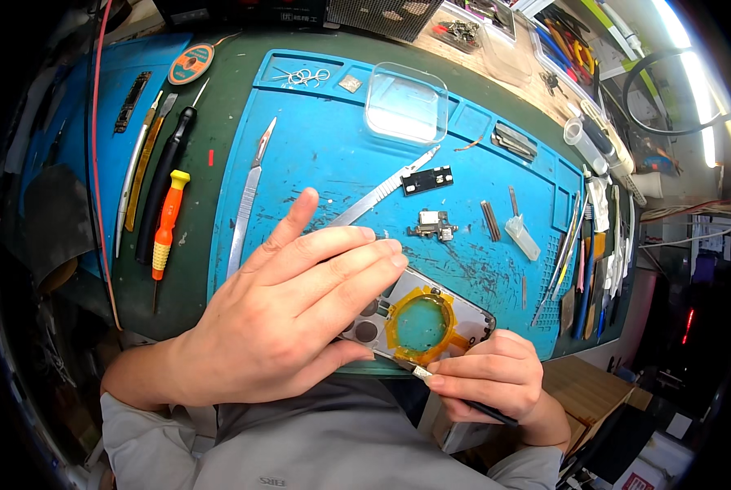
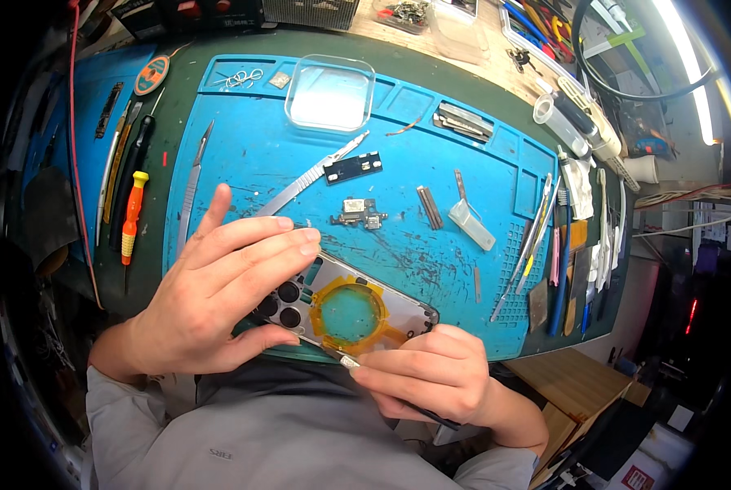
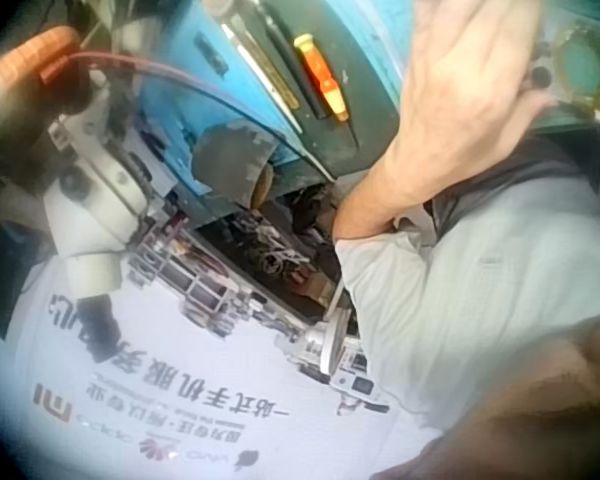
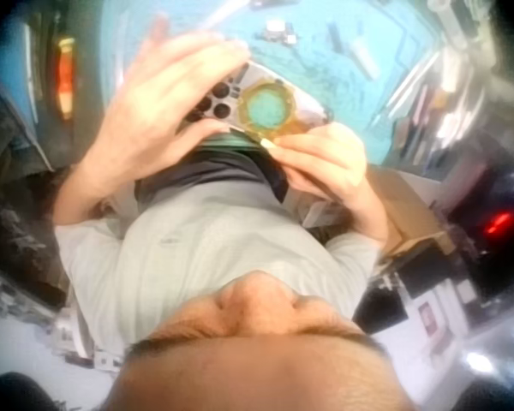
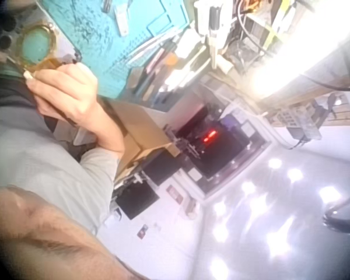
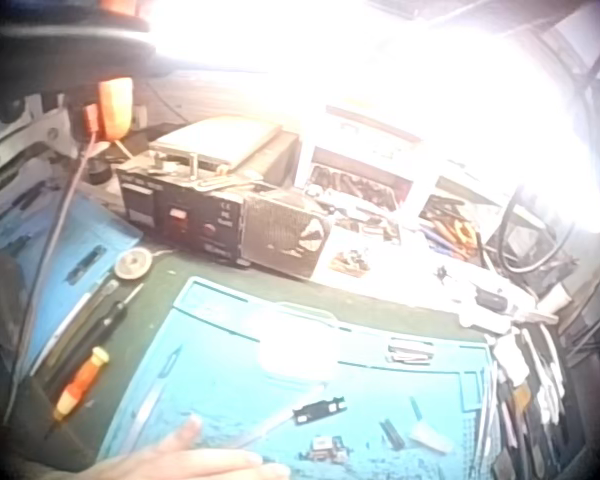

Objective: The person rubs a small metallic component on a sanding pad, then uses a brush to clean the camera module area of a disassembled smartphone back cover. The person handles the component and the phone back cover throughout.

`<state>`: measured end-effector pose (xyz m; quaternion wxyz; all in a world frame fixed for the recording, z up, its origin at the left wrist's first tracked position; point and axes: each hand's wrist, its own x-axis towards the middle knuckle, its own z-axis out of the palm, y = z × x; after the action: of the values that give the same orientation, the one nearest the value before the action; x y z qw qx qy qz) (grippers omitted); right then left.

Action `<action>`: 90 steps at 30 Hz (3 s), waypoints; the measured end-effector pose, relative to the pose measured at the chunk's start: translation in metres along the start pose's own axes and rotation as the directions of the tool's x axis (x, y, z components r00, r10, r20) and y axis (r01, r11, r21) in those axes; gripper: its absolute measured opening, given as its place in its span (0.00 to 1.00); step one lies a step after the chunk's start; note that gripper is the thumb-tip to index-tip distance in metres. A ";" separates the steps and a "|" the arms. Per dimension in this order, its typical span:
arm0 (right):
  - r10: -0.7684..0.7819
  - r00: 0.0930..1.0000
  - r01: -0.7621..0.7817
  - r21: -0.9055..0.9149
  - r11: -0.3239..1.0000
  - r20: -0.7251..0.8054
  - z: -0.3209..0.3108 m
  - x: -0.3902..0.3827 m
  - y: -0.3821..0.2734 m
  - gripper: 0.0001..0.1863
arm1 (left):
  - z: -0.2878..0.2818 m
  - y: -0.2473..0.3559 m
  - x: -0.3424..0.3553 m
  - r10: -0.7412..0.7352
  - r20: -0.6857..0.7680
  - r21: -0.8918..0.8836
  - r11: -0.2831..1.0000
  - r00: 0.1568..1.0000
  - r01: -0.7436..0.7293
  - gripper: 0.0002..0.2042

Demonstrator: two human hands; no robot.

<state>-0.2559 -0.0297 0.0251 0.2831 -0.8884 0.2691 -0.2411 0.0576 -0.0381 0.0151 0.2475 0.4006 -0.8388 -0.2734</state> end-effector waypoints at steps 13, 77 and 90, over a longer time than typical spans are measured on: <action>0.008 1.000 -0.008 -0.003 1.000 0.006 0.000 0.002 -0.002 0.22 | 0.001 0.000 0.000 0.007 -0.001 0.011 1.000 1.000 -0.007 0.40; -0.064 0.997 0.062 0.045 0.997 0.034 0.009 0.027 0.003 0.22 | -0.031 -0.012 0.001 -0.016 0.065 -0.008 1.000 0.998 0.017 0.44; -0.047 0.997 0.043 0.064 0.997 0.067 0.010 0.034 -0.001 0.21 | -0.029 -0.012 -0.001 0.005 0.044 -0.011 1.000 0.999 -0.004 0.43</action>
<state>-0.2247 -0.0467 0.0280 0.3143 -0.8927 0.2317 -0.2252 0.0831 -0.0515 0.0280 0.2319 0.3913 -0.8434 -0.2860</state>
